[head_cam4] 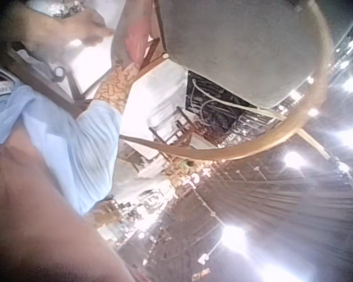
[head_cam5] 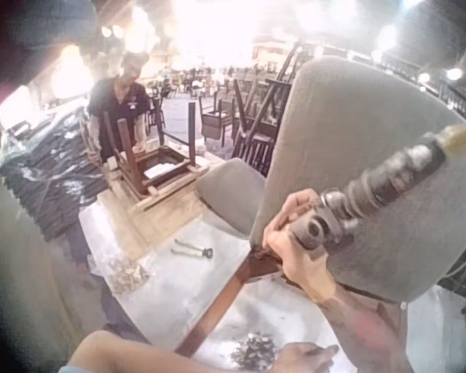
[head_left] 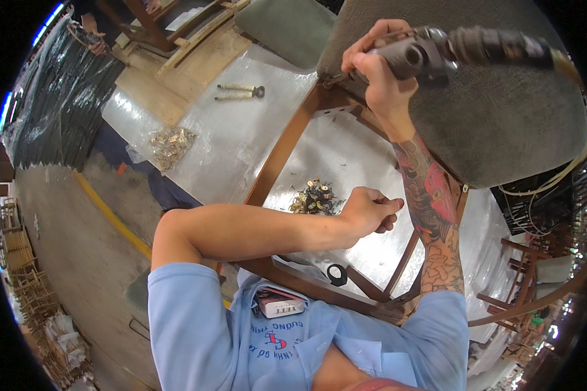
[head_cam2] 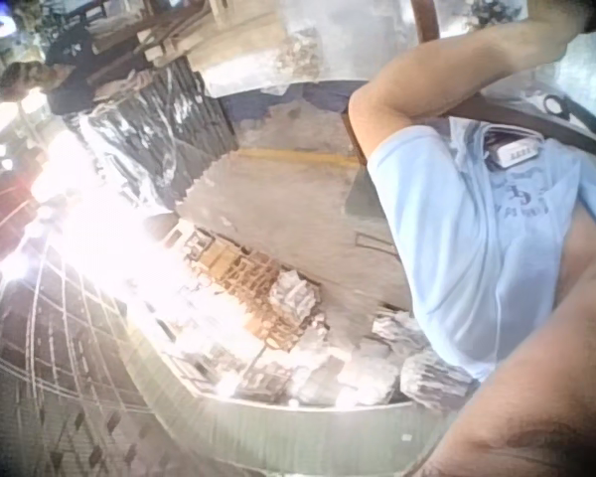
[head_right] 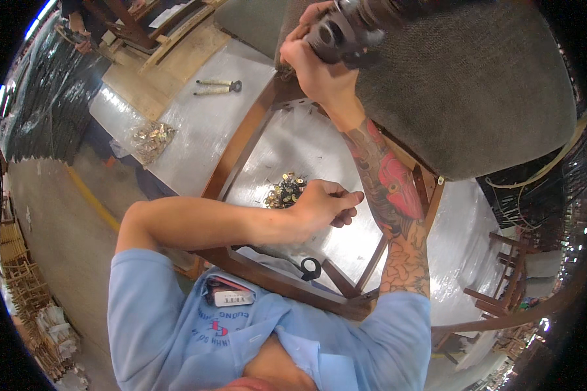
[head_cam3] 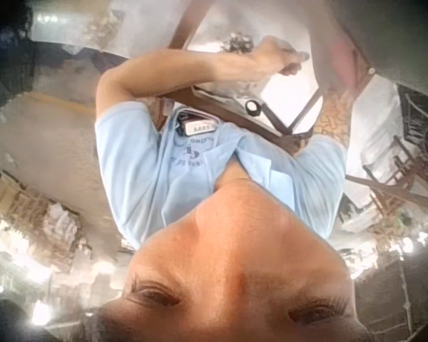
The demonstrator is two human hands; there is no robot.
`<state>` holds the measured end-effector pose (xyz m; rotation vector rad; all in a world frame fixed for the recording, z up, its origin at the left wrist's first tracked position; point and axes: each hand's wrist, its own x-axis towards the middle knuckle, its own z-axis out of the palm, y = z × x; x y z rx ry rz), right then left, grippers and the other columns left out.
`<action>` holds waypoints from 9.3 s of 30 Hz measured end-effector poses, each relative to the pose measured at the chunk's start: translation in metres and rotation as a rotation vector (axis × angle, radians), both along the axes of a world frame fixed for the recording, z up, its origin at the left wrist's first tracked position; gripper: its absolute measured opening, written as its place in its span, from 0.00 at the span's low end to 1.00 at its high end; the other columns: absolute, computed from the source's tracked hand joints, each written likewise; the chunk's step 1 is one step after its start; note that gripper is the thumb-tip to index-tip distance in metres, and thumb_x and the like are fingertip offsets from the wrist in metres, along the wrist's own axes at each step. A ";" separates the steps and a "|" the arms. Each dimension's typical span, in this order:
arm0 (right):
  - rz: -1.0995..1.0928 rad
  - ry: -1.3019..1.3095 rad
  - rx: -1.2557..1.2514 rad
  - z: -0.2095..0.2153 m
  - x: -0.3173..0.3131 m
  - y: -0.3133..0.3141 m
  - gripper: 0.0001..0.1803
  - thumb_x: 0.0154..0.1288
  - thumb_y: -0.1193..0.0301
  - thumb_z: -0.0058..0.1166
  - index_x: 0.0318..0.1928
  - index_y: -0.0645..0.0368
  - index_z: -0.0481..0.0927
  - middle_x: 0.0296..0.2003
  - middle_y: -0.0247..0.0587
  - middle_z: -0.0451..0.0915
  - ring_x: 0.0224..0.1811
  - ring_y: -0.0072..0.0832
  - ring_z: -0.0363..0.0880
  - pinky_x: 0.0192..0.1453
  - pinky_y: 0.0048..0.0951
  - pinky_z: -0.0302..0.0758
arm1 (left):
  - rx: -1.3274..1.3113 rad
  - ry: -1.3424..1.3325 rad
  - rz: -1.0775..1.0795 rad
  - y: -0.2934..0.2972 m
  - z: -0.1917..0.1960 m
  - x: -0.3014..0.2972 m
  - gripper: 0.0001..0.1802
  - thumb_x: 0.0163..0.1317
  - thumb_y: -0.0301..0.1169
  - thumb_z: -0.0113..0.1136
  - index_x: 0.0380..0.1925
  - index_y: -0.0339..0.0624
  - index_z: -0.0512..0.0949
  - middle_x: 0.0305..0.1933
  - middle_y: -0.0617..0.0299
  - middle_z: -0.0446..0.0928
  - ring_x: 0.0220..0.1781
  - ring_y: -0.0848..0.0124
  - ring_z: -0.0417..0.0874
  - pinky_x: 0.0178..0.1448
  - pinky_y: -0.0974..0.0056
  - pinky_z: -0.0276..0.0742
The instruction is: The person uses a pneumatic impact driver to attach a chair back to a wooden chair frame. They position the back, drive screws into the frame, and then flip the chair upright to inspect the assembly. The person repeats the process on a second chair.
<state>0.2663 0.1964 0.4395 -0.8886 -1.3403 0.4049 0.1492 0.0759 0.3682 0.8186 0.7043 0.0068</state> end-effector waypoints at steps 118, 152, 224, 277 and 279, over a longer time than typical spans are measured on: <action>-0.306 -0.188 -0.010 0.035 0.036 -0.184 0.18 0.61 0.71 0.52 0.49 0.59 0.64 0.30 0.38 0.76 0.32 0.22 0.76 0.39 0.28 0.76 | 1.188 -0.085 -0.342 0.064 -0.034 0.015 0.08 0.58 0.25 0.55 0.35 0.33 0.80 0.28 0.52 0.80 0.31 0.61 0.80 0.37 0.59 0.74; -0.528 -0.057 0.034 0.015 0.061 -0.152 0.11 0.57 0.78 0.55 0.40 0.61 0.71 0.21 0.36 0.79 0.23 0.21 0.77 0.33 0.24 0.72 | 1.238 -0.210 -0.703 0.060 -0.017 0.010 0.16 0.49 0.23 0.60 0.40 0.26 0.79 0.27 0.45 0.84 0.31 0.64 0.87 0.39 0.63 0.79; -0.324 -0.229 -0.010 -0.024 0.102 -0.124 0.20 0.64 0.71 0.48 0.56 0.61 0.71 0.30 0.36 0.78 0.36 0.24 0.80 0.47 0.29 0.75 | 1.242 0.008 -0.938 0.081 -0.055 0.014 0.13 0.57 0.35 0.67 0.23 0.35 0.83 0.22 0.58 0.84 0.24 0.70 0.85 0.30 0.64 0.79; -0.337 0.067 0.015 -0.009 0.064 -0.132 0.10 0.62 0.76 0.47 0.45 0.59 0.70 0.21 0.40 0.79 0.18 0.21 0.73 0.22 0.25 0.68 | 1.503 0.057 -0.712 0.088 -0.034 0.006 0.21 0.58 0.43 0.69 0.21 0.33 0.81 0.19 0.54 0.79 0.24 0.65 0.80 0.33 0.59 0.74; -0.340 0.050 0.020 -0.009 0.066 -0.132 0.11 0.62 0.76 0.47 0.45 0.59 0.70 0.21 0.40 0.79 0.18 0.21 0.73 0.22 0.24 0.68 | 1.518 0.057 -0.695 0.087 -0.035 0.006 0.21 0.59 0.43 0.68 0.20 0.33 0.80 0.20 0.53 0.78 0.25 0.63 0.80 0.34 0.58 0.74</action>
